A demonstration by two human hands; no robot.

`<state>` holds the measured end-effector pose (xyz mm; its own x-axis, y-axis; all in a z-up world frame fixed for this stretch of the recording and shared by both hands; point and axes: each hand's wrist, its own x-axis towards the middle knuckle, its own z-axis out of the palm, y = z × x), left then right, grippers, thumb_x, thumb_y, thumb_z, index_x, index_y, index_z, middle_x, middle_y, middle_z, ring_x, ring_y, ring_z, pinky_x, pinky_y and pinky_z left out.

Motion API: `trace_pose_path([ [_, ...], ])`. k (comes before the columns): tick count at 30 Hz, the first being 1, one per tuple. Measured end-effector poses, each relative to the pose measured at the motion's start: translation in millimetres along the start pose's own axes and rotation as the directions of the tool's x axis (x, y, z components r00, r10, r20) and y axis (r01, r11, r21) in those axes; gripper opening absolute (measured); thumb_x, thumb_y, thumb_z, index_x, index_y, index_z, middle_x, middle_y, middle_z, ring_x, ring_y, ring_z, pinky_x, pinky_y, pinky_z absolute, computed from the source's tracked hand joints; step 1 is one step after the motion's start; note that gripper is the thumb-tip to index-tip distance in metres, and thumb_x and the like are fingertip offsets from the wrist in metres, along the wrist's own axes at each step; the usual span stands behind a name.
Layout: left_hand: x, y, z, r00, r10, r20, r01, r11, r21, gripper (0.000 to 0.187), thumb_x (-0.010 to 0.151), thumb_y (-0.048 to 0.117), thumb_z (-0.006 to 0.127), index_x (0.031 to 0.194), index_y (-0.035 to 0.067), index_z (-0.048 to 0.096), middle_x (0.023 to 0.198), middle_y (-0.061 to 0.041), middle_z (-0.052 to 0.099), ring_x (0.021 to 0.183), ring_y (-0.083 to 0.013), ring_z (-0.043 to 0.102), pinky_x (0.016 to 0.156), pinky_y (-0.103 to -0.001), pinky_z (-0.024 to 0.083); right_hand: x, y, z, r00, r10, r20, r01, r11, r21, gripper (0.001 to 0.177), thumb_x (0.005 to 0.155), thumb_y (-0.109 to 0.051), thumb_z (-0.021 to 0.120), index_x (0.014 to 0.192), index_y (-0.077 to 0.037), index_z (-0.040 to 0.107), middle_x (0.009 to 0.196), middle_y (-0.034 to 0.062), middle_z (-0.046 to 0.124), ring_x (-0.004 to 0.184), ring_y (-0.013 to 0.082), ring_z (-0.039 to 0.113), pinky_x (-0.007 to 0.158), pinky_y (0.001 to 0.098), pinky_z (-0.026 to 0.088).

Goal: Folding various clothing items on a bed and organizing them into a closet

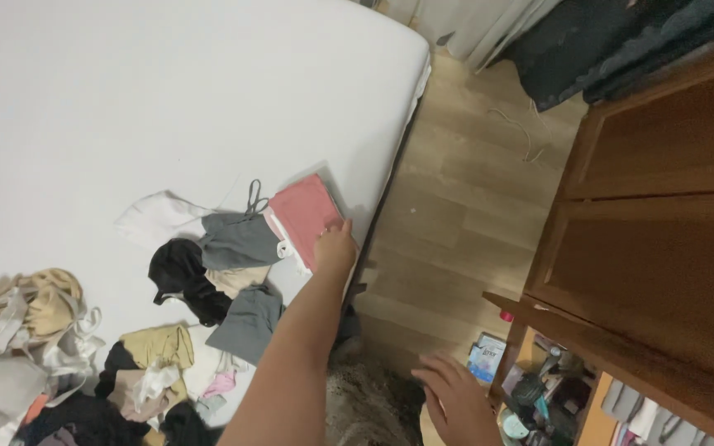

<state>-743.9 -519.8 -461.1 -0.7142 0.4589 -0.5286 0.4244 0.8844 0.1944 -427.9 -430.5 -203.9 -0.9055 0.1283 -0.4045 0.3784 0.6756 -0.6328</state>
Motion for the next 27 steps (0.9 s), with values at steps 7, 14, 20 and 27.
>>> trace_pose_path([
  [7,22,-15,-15,0.982,-0.103,0.157,0.094,0.993,0.070,0.038,0.098,0.017,0.046,0.135,0.019,0.051,0.139,-0.013,0.056,0.126,-0.0336,0.055,0.099,-0.047,0.046,8,8,18,0.983,0.139,0.123,-0.142,0.990,0.023,0.033,0.099,-0.022,0.056,0.127,-0.023,0.073,0.143,0.0017,0.062,0.139,0.0302,0.047,0.114,0.0528,0.041],
  [14,12,-52,-20,0.927,-0.369,0.060,0.348,0.793,-0.500,0.021,0.089,0.034,0.063,0.100,0.018,0.056,0.099,-0.013,0.072,0.094,-0.0402,0.067,0.078,-0.054,0.049,34,-19,2,0.999,0.044,0.030,-0.045,0.998,0.043,0.031,0.100,-0.020,0.055,0.125,-0.019,0.073,0.140,0.0038,0.064,0.135,0.0293,0.052,0.112,0.0518,0.043],
  [20,-19,-82,-14,0.835,-0.508,0.212,0.357,0.206,-0.911,0.060,0.081,0.034,0.067,0.134,0.015,0.044,0.107,-0.009,0.070,0.094,-0.0281,0.068,0.079,-0.042,0.051,39,-26,4,0.998,0.035,0.057,-0.037,0.999,0.027,0.031,0.100,-0.020,0.055,0.126,-0.020,0.072,0.140,0.0015,0.064,0.138,0.0276,0.049,0.112,0.0516,0.042],
  [27,-109,-79,-68,0.939,-0.041,0.343,0.312,-0.323,-0.894,0.029,0.073,0.008,0.051,0.102,0.008,0.053,0.082,-0.004,0.048,0.077,-0.0159,0.050,0.061,-0.030,0.039,41,-44,-14,0.962,0.179,0.204,-0.212,0.965,0.153,0.035,0.102,-0.030,0.051,0.132,-0.023,0.068,0.148,-0.0026,0.058,0.141,0.0232,0.045,0.117,0.0488,0.037],
])
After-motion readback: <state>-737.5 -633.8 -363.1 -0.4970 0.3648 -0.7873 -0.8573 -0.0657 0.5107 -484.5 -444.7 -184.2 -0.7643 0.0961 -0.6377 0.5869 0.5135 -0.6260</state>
